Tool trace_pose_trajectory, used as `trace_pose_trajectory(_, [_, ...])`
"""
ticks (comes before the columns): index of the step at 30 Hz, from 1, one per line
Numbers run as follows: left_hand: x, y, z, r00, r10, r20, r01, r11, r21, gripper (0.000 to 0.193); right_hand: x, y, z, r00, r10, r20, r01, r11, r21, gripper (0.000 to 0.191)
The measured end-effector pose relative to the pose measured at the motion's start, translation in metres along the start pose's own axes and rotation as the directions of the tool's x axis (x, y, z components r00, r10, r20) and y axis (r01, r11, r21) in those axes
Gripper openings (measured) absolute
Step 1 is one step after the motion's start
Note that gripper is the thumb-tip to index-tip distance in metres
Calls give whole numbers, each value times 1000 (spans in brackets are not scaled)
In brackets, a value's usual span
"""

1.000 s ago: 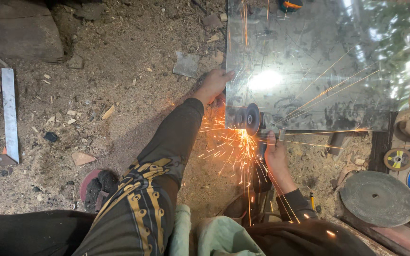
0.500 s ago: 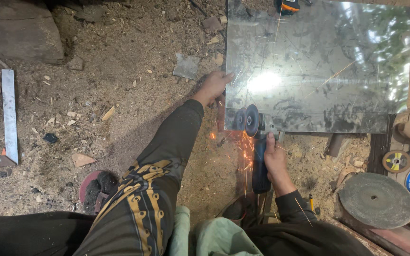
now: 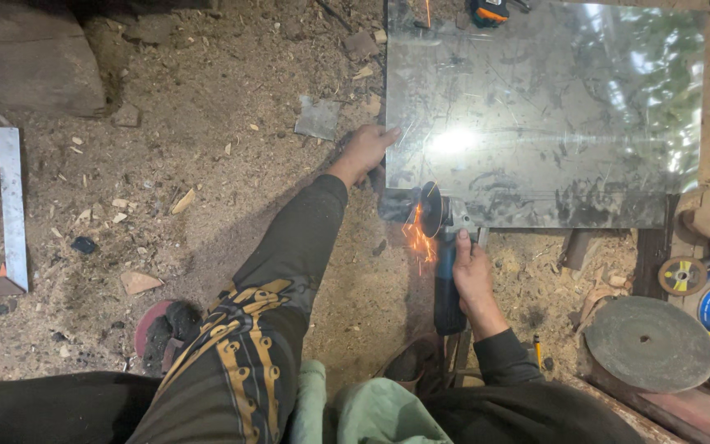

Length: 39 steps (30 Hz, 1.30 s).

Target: The person marks a straight line on a metal sheet with a pencil and straightedge, measures the sheet with a tape measure, then uses an angle grinder to cut a metal bar on the floor, producing sparks, and repositions the sheet and bar between cuts.

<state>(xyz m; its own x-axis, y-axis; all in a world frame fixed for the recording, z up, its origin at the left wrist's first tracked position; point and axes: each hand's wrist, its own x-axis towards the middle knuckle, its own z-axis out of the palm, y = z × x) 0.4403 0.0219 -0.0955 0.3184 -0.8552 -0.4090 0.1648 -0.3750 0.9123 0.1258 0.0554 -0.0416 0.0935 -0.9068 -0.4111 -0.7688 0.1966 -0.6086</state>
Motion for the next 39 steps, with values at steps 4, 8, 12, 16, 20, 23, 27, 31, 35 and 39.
trace_pose_trajectory(4, [7,-6,4,999,44,15,-42,991,-127,45,-11,-3,-12,992,75,105,-100,962,255,75])
trace_pose_trajectory(8, [9,-4,8,1000,21,12,-20,999,-43,47,-30,3,-31,989,-22,150,-80,761,644,71])
trace_pose_trajectory(12, [3,3,13,990,90,-111,-60,967,247,42,-40,20,-52,996,62,70,-93,622,778,66])
trace_pose_trajectory(16, [-26,6,11,890,298,-346,-124,887,445,34,-53,43,-74,997,78,27,-69,603,794,66])
trace_pose_trajectory(20, [-66,-13,28,954,92,-286,88,824,559,32,-54,56,-81,993,117,9,-76,580,811,71])
trace_pose_trajectory(23, [-84,-38,60,975,9,-220,123,809,575,34,-50,63,-82,968,240,71,-185,493,850,72])
trace_pose_trajectory(27, [-90,-62,83,950,203,-236,13,733,680,43,-50,76,-87,980,191,56,-146,499,854,77])
trace_pose_trajectory(31, [-91,-58,85,975,18,-223,153,673,723,45,-55,84,-92,984,177,26,-112,497,860,76])
trace_pose_trajectory(35, [-103,-33,88,920,-333,-206,387,848,361,38,-59,85,-96,984,167,66,-139,475,869,78])
trace_pose_trajectory(39, [-114,0,93,939,-344,-3,343,937,73,32,-58,87,-99,984,161,72,-141,467,873,75])
